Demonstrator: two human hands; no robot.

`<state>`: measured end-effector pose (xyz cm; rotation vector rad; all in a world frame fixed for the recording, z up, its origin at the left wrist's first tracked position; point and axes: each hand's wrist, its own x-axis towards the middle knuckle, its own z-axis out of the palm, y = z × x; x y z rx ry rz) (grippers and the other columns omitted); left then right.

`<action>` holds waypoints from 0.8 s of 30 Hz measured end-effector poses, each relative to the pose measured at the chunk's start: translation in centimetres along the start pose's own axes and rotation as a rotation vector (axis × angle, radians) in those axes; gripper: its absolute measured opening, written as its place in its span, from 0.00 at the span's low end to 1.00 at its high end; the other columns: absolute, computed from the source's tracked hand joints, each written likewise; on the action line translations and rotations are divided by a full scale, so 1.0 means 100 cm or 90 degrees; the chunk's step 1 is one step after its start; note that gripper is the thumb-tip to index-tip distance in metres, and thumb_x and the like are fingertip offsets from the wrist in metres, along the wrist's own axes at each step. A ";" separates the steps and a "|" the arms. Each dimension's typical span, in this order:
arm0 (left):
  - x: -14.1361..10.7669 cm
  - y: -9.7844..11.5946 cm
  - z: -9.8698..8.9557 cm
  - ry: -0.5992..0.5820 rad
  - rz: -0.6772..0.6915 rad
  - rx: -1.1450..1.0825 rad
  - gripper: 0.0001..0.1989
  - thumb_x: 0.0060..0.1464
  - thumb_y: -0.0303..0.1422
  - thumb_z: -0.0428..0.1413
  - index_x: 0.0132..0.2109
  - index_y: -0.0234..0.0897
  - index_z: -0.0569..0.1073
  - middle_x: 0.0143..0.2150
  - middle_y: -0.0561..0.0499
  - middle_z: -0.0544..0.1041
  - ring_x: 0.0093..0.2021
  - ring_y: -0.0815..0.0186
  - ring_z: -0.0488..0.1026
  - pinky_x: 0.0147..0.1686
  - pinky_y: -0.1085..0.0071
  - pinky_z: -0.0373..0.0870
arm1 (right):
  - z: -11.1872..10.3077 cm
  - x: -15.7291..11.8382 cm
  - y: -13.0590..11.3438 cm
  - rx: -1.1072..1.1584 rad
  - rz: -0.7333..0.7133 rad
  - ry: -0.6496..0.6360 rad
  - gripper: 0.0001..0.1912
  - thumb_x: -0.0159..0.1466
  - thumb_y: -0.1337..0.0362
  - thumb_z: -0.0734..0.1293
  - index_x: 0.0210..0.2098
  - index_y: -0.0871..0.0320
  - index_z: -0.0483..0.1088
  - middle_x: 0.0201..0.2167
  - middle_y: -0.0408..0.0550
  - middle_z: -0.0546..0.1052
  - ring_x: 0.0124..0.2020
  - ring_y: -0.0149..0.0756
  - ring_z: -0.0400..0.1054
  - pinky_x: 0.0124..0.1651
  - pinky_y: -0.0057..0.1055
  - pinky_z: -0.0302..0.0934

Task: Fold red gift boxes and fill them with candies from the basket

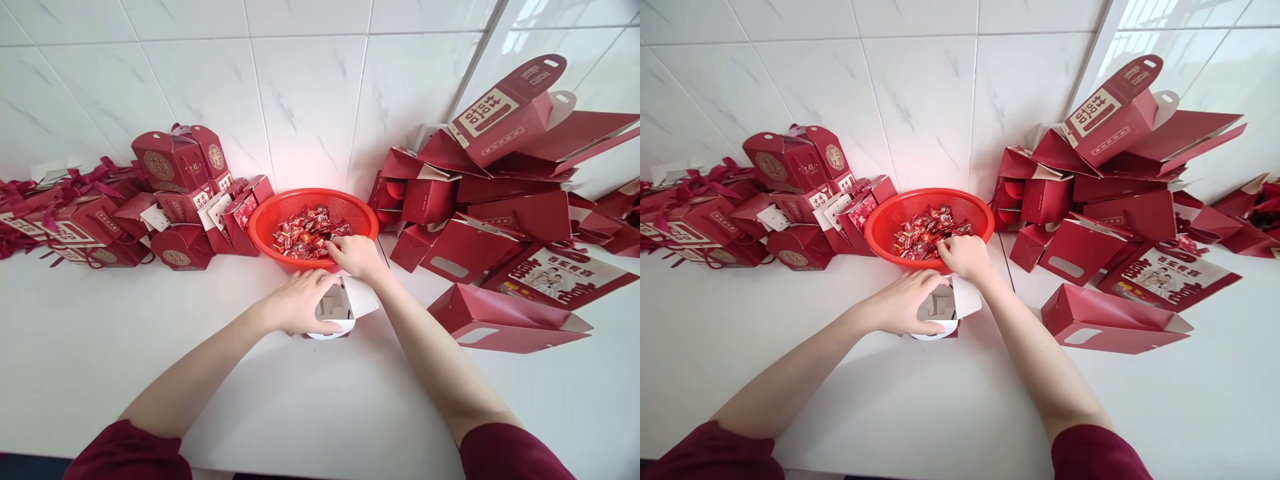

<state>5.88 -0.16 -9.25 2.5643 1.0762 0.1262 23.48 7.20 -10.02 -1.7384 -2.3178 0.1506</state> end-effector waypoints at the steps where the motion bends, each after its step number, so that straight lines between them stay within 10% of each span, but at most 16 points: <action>1: 0.002 -0.001 0.001 0.010 0.009 -0.013 0.37 0.52 0.52 0.58 0.64 0.39 0.61 0.60 0.40 0.68 0.60 0.49 0.65 0.58 0.53 0.62 | -0.001 0.003 0.001 0.006 0.006 -0.011 0.25 0.72 0.55 0.52 0.39 0.57 0.78 0.39 0.52 0.82 0.42 0.40 0.74 0.37 0.30 0.55; 5: 0.003 -0.005 0.000 0.008 0.028 -0.004 0.46 0.53 0.52 0.58 0.72 0.50 0.47 0.62 0.41 0.64 0.63 0.46 0.62 0.59 0.50 0.59 | -0.007 0.038 0.013 0.031 0.052 -0.067 0.14 0.70 0.59 0.60 0.42 0.55 0.77 0.42 0.49 0.80 0.42 0.40 0.74 0.38 0.31 0.61; 14: 0.003 -0.010 0.001 -0.038 0.018 0.014 0.37 0.53 0.60 0.53 0.68 0.67 0.54 0.62 0.45 0.62 0.64 0.43 0.57 0.58 0.45 0.59 | 0.005 0.133 0.047 0.069 0.084 -0.203 0.18 0.69 0.58 0.66 0.56 0.59 0.68 0.55 0.53 0.72 0.50 0.42 0.71 0.51 0.45 0.69; 24: 0.004 -0.012 -0.001 -0.044 0.025 -0.002 0.38 0.53 0.61 0.53 0.68 0.67 0.54 0.63 0.46 0.63 0.63 0.42 0.58 0.58 0.45 0.59 | 0.011 0.143 0.056 0.121 0.077 -0.484 0.15 0.67 0.57 0.68 0.48 0.62 0.72 0.45 0.51 0.77 0.42 0.37 0.74 0.46 0.40 0.71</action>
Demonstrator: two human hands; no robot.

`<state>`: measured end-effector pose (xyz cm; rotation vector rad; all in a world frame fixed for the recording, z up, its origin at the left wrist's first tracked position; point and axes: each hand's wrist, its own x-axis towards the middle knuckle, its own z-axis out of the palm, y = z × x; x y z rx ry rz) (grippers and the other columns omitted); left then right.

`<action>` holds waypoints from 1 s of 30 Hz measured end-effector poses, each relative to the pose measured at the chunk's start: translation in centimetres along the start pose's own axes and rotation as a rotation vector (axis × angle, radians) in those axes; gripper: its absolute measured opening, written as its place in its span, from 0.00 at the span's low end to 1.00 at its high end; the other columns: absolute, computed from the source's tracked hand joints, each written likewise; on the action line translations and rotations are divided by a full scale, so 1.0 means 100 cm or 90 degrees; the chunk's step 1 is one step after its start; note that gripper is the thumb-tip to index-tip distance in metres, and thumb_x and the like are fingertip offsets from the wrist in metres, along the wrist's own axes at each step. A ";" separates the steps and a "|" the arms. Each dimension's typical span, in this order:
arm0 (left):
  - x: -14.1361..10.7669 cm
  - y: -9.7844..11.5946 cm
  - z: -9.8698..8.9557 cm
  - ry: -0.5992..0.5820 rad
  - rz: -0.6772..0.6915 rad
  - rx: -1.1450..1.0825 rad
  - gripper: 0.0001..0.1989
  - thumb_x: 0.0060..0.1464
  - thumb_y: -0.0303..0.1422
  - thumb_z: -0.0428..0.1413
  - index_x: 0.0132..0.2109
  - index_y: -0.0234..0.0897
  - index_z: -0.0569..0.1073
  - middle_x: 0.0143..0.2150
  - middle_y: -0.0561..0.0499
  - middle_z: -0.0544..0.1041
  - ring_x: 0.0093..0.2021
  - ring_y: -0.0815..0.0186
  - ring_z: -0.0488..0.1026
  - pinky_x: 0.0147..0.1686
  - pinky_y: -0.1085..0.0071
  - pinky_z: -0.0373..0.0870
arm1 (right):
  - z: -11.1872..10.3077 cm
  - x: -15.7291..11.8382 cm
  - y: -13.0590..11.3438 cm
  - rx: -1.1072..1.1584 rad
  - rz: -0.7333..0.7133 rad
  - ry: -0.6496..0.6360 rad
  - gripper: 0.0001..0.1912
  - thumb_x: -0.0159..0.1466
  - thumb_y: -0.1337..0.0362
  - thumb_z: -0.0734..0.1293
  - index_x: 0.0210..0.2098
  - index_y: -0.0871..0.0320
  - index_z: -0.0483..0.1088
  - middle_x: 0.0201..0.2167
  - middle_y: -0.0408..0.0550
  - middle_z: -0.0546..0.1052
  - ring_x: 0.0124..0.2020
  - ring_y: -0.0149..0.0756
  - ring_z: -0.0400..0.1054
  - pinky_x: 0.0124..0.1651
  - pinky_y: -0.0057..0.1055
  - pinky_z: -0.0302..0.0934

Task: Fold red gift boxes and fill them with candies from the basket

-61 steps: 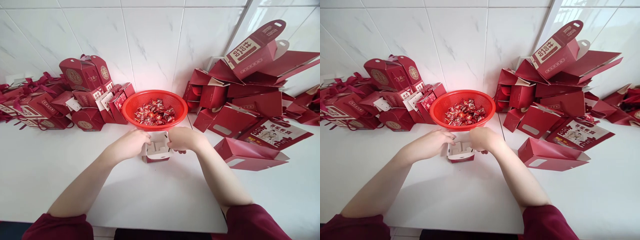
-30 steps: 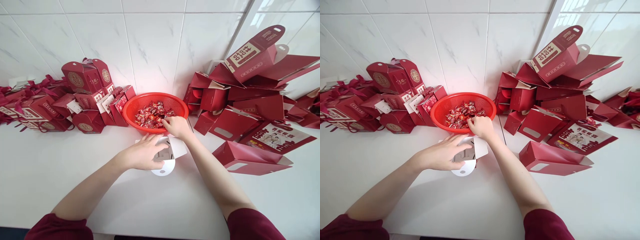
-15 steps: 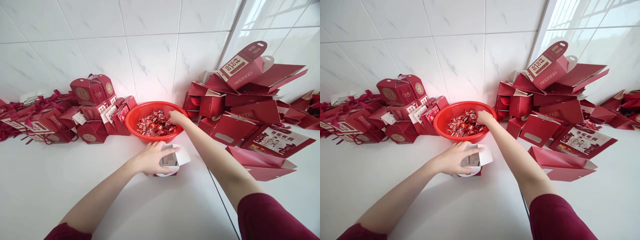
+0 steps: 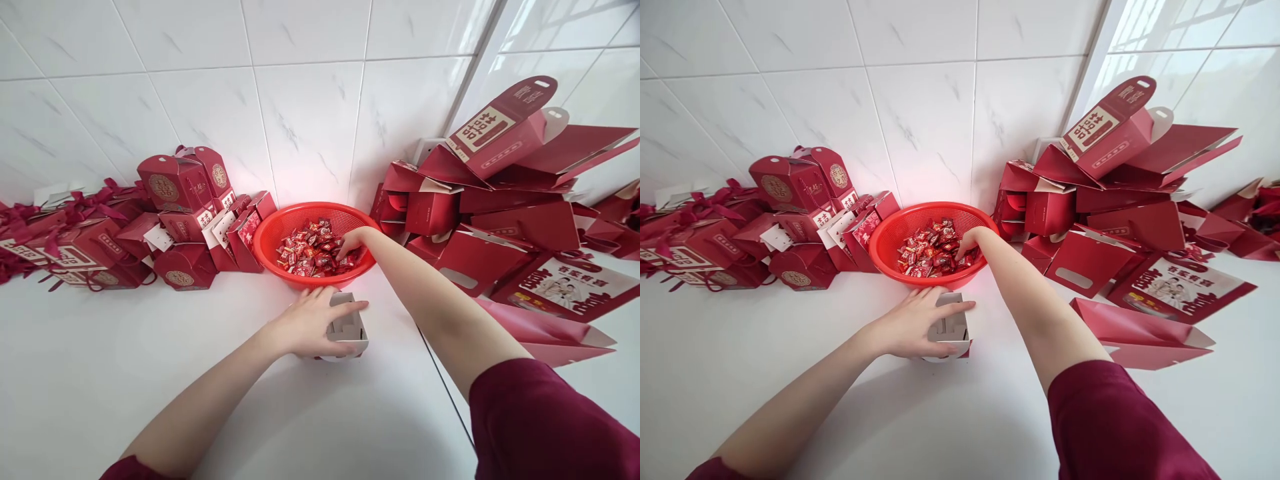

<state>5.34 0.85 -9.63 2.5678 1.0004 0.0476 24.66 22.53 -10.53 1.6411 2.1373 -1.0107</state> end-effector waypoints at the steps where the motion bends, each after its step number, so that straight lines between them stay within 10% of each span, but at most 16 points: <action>1: 0.000 0.000 0.000 0.000 -0.002 0.000 0.38 0.52 0.61 0.53 0.68 0.68 0.54 0.62 0.45 0.63 0.64 0.42 0.58 0.58 0.45 0.59 | 0.001 -0.003 -0.002 -0.003 -0.008 -0.010 0.16 0.65 0.57 0.70 0.46 0.62 0.74 0.43 0.50 0.78 0.40 0.37 0.75 0.45 0.39 0.71; 6: -0.002 0.002 0.001 0.002 -0.016 -0.005 0.38 0.52 0.62 0.53 0.68 0.67 0.54 0.64 0.45 0.61 0.66 0.40 0.55 0.59 0.43 0.58 | 0.006 -0.024 -0.016 0.021 -0.129 0.039 0.24 0.50 0.62 0.79 0.46 0.58 0.77 0.40 0.49 0.82 0.41 0.42 0.76 0.47 0.33 0.69; 14: -0.001 0.002 0.002 0.004 -0.024 0.002 0.38 0.52 0.57 0.57 0.68 0.67 0.56 0.64 0.45 0.61 0.65 0.41 0.56 0.60 0.43 0.57 | 0.033 -0.036 -0.018 0.105 -0.293 0.235 0.18 0.58 0.63 0.72 0.48 0.56 0.76 0.41 0.46 0.82 0.38 0.37 0.75 0.43 0.29 0.67; 22: -0.002 0.005 0.000 0.000 -0.036 -0.006 0.37 0.52 0.58 0.55 0.68 0.67 0.56 0.61 0.45 0.61 0.64 0.42 0.58 0.59 0.44 0.58 | 0.046 -0.052 -0.020 0.162 -0.291 0.410 0.25 0.72 0.49 0.53 0.49 0.57 0.74 0.42 0.49 0.81 0.31 0.32 0.71 0.35 0.28 0.66; 30: -0.001 0.004 0.005 0.033 -0.030 0.002 0.36 0.52 0.58 0.55 0.67 0.68 0.57 0.57 0.45 0.63 0.61 0.44 0.60 0.58 0.45 0.59 | 0.066 -0.064 -0.038 -0.018 -0.176 0.488 0.15 0.66 0.66 0.62 0.50 0.60 0.73 0.52 0.61 0.75 0.56 0.51 0.66 0.54 0.41 0.59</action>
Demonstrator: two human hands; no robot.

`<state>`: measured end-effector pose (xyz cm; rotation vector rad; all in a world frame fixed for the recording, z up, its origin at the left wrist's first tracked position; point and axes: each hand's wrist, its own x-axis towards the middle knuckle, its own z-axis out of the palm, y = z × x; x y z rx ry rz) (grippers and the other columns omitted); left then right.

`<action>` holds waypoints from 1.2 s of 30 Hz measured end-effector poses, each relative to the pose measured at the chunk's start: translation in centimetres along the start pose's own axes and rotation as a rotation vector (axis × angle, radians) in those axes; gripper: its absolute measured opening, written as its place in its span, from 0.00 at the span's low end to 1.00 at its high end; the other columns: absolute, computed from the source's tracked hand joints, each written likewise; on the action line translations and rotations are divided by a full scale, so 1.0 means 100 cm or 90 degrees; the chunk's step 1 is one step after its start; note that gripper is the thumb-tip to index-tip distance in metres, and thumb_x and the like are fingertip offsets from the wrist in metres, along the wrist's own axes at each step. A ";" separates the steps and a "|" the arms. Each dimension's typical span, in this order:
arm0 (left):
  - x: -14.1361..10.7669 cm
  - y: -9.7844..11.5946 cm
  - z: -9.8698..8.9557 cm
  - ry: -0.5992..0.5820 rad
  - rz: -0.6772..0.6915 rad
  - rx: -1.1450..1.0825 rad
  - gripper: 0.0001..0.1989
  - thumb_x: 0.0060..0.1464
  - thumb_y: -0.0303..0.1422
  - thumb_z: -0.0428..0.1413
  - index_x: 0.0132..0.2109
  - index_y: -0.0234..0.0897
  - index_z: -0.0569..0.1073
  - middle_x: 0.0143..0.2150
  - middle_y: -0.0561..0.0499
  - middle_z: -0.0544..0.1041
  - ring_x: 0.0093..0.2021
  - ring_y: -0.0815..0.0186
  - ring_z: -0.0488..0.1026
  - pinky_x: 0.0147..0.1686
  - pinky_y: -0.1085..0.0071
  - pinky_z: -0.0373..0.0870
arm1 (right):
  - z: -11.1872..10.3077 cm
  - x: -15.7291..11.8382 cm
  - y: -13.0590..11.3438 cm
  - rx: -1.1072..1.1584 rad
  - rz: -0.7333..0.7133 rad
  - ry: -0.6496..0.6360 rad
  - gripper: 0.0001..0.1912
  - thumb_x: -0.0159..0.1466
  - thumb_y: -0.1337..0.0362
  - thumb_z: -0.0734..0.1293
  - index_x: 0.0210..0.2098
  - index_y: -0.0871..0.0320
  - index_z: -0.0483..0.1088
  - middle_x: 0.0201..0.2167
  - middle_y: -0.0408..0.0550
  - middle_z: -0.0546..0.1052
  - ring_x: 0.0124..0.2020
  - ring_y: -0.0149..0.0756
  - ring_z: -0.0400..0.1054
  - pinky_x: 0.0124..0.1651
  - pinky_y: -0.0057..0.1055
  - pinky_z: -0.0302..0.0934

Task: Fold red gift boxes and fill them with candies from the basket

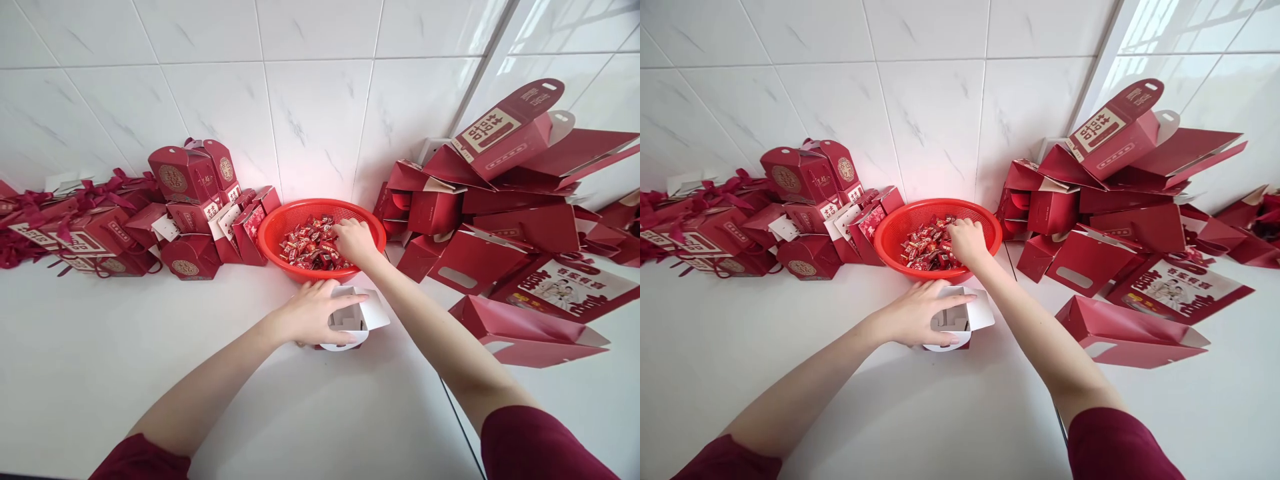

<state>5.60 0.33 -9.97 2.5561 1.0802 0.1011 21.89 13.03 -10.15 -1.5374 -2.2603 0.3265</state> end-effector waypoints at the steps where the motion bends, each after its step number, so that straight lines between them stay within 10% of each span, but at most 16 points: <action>1: 0.000 0.000 0.001 0.004 -0.004 0.003 0.36 0.53 0.59 0.54 0.67 0.68 0.57 0.57 0.45 0.63 0.61 0.43 0.60 0.58 0.45 0.59 | 0.001 0.001 -0.004 -0.018 -0.015 -0.037 0.14 0.65 0.66 0.63 0.48 0.59 0.74 0.51 0.59 0.77 0.55 0.50 0.67 0.53 0.39 0.59; 6: 0.001 0.000 0.002 -0.005 -0.013 0.001 0.36 0.53 0.60 0.53 0.67 0.70 0.55 0.61 0.46 0.60 0.63 0.41 0.57 0.59 0.43 0.58 | 0.005 0.013 -0.014 -0.111 -0.044 -0.281 0.10 0.53 0.64 0.74 0.35 0.57 0.79 0.35 0.54 0.81 0.42 0.51 0.74 0.46 0.38 0.64; 15: 0.001 0.000 0.000 -0.012 -0.004 0.000 0.37 0.53 0.61 0.52 0.68 0.70 0.54 0.61 0.45 0.61 0.62 0.40 0.59 0.57 0.43 0.59 | 0.006 0.026 -0.015 -0.132 -0.049 -0.393 0.49 0.48 0.59 0.76 0.67 0.46 0.59 0.63 0.56 0.68 0.59 0.63 0.65 0.52 0.48 0.64; 24: 0.000 0.002 -0.001 -0.014 -0.018 -0.009 0.38 0.51 0.59 0.55 0.68 0.69 0.55 0.61 0.46 0.62 0.62 0.42 0.59 0.58 0.45 0.59 | 0.004 0.022 -0.007 -0.019 -0.114 -0.270 0.11 0.58 0.66 0.70 0.41 0.56 0.77 0.41 0.51 0.81 0.41 0.46 0.74 0.44 0.35 0.65; 30: 0.000 0.000 -0.001 -0.014 -0.011 -0.001 0.38 0.52 0.59 0.55 0.68 0.69 0.54 0.60 0.45 0.62 0.65 0.42 0.57 0.59 0.45 0.58 | -0.019 -0.019 -0.004 0.137 -0.121 -0.017 0.17 0.70 0.59 0.59 0.55 0.57 0.66 0.51 0.51 0.77 0.47 0.38 0.72 0.51 0.34 0.65; 36: 0.003 -0.004 -0.003 -0.025 -0.026 -0.055 0.48 0.46 0.59 0.61 0.70 0.65 0.50 0.67 0.47 0.59 0.65 0.40 0.57 0.59 0.48 0.59 | -0.042 -0.064 -0.002 0.509 -0.187 -0.010 0.17 0.60 0.63 0.71 0.49 0.58 0.72 0.45 0.49 0.79 0.46 0.39 0.74 0.49 0.36 0.70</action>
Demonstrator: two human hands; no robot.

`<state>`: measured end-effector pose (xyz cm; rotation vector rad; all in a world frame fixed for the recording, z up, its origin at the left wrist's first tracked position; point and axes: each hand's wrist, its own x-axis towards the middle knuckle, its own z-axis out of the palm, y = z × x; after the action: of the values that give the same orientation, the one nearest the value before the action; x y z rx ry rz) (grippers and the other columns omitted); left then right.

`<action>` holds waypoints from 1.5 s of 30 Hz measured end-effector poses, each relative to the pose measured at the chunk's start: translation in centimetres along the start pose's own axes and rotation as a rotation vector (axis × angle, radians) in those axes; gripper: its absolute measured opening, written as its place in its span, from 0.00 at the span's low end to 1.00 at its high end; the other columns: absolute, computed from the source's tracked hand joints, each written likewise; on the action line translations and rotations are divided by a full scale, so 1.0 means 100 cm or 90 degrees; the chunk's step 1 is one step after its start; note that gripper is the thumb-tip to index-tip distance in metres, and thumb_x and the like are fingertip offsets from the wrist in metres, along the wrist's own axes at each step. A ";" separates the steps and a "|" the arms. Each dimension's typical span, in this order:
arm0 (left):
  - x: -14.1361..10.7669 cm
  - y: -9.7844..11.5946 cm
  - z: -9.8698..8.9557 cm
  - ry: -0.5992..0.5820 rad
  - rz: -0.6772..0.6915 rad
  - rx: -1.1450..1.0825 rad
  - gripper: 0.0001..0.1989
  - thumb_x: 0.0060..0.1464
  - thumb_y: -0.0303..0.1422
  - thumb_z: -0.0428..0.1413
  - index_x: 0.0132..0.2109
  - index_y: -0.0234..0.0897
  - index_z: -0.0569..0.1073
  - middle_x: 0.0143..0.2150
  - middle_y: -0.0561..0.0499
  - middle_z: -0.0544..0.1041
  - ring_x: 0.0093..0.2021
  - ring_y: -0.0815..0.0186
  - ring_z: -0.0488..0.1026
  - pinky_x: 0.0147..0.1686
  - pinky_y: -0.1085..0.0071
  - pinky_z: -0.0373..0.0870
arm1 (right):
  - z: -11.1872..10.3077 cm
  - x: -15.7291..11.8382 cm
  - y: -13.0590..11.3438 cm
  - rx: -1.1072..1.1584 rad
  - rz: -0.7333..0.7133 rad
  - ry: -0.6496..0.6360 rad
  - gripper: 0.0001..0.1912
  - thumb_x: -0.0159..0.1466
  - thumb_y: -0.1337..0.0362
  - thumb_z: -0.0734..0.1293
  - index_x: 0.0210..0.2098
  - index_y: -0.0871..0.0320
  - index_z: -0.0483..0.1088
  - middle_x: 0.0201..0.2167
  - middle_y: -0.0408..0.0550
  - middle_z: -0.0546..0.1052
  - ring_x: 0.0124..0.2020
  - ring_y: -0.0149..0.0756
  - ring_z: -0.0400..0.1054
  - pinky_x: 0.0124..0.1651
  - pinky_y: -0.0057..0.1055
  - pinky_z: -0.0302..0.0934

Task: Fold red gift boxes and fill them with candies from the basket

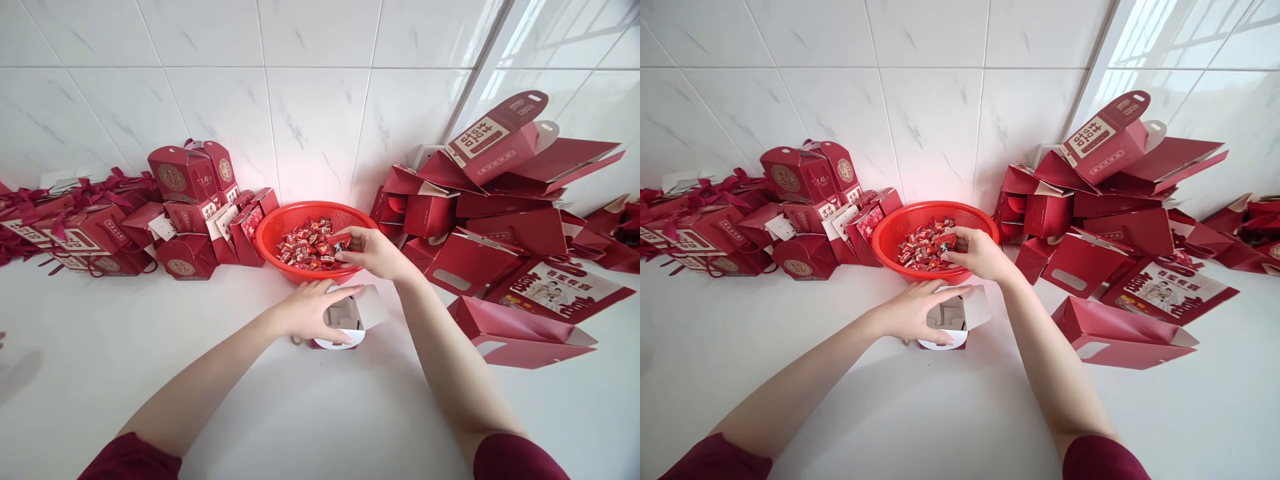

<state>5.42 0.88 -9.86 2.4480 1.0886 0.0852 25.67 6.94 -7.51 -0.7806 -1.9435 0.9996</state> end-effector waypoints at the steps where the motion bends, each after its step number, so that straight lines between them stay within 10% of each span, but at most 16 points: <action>1: 0.000 -0.001 0.000 0.010 0.003 -0.007 0.50 0.44 0.58 0.62 0.71 0.63 0.50 0.69 0.47 0.58 0.66 0.41 0.56 0.60 0.48 0.59 | -0.003 -0.005 -0.005 0.012 -0.003 -0.003 0.17 0.60 0.63 0.71 0.49 0.58 0.74 0.45 0.49 0.79 0.46 0.39 0.74 0.50 0.36 0.70; 11: -0.010 0.004 -0.008 0.018 -0.016 0.019 0.51 0.42 0.62 0.61 0.71 0.58 0.53 0.72 0.47 0.56 0.69 0.41 0.55 0.62 0.47 0.58 | -0.031 -0.030 -0.040 -0.134 0.033 0.128 0.15 0.67 0.55 0.66 0.46 0.53 0.80 0.39 0.48 0.82 0.42 0.44 0.77 0.47 0.41 0.71; 18: -0.029 0.021 -0.034 0.059 0.037 0.005 0.30 0.58 0.48 0.56 0.66 0.53 0.65 0.67 0.53 0.65 0.65 0.53 0.64 0.61 0.61 0.63 | -0.034 -0.025 -0.031 -0.294 0.030 0.288 0.09 0.62 0.57 0.70 0.36 0.52 0.83 0.34 0.49 0.79 0.35 0.42 0.74 0.41 0.40 0.70; 26: -0.040 0.021 -0.062 0.194 -0.104 -0.321 0.22 0.56 0.47 0.59 0.53 0.40 0.77 0.44 0.49 0.81 0.44 0.61 0.77 0.43 0.68 0.73 | 0.001 -0.026 -0.051 0.022 0.050 0.100 0.13 0.59 0.52 0.73 0.32 0.57 0.78 0.28 0.46 0.80 0.28 0.37 0.76 0.33 0.33 0.72; 32: -0.042 0.023 -0.064 0.190 -0.097 -0.296 0.19 0.59 0.46 0.56 0.32 0.35 0.79 0.26 0.54 0.74 0.26 0.69 0.67 0.24 0.75 0.58 | 0.015 -0.028 -0.057 0.055 0.040 0.051 0.13 0.62 0.53 0.71 0.33 0.56 0.74 0.29 0.45 0.78 0.30 0.35 0.75 0.33 0.32 0.73; 40: -0.049 0.014 -0.074 0.109 -0.073 -0.114 0.24 0.62 0.50 0.50 0.33 0.37 0.80 0.23 0.54 0.67 0.23 0.71 0.59 0.23 0.73 0.50 | 0.018 -0.029 -0.059 0.013 0.012 0.034 0.11 0.65 0.56 0.68 0.34 0.57 0.73 0.30 0.44 0.76 0.30 0.33 0.73 0.33 0.29 0.69; 45: -0.051 0.016 -0.071 -0.020 0.006 0.020 0.21 0.53 0.51 0.59 0.48 0.42 0.76 0.44 0.50 0.76 0.42 0.59 0.73 0.37 0.71 0.65 | 0.008 -0.038 -0.066 -0.168 -0.002 0.021 0.08 0.66 0.61 0.66 0.36 0.58 0.74 0.31 0.45 0.78 0.30 0.31 0.70 0.34 0.29 0.63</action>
<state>1.35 -0.99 -2.14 2.4737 1.0737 0.0334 25.81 0.38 -3.58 -0.9333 -2.0735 0.7308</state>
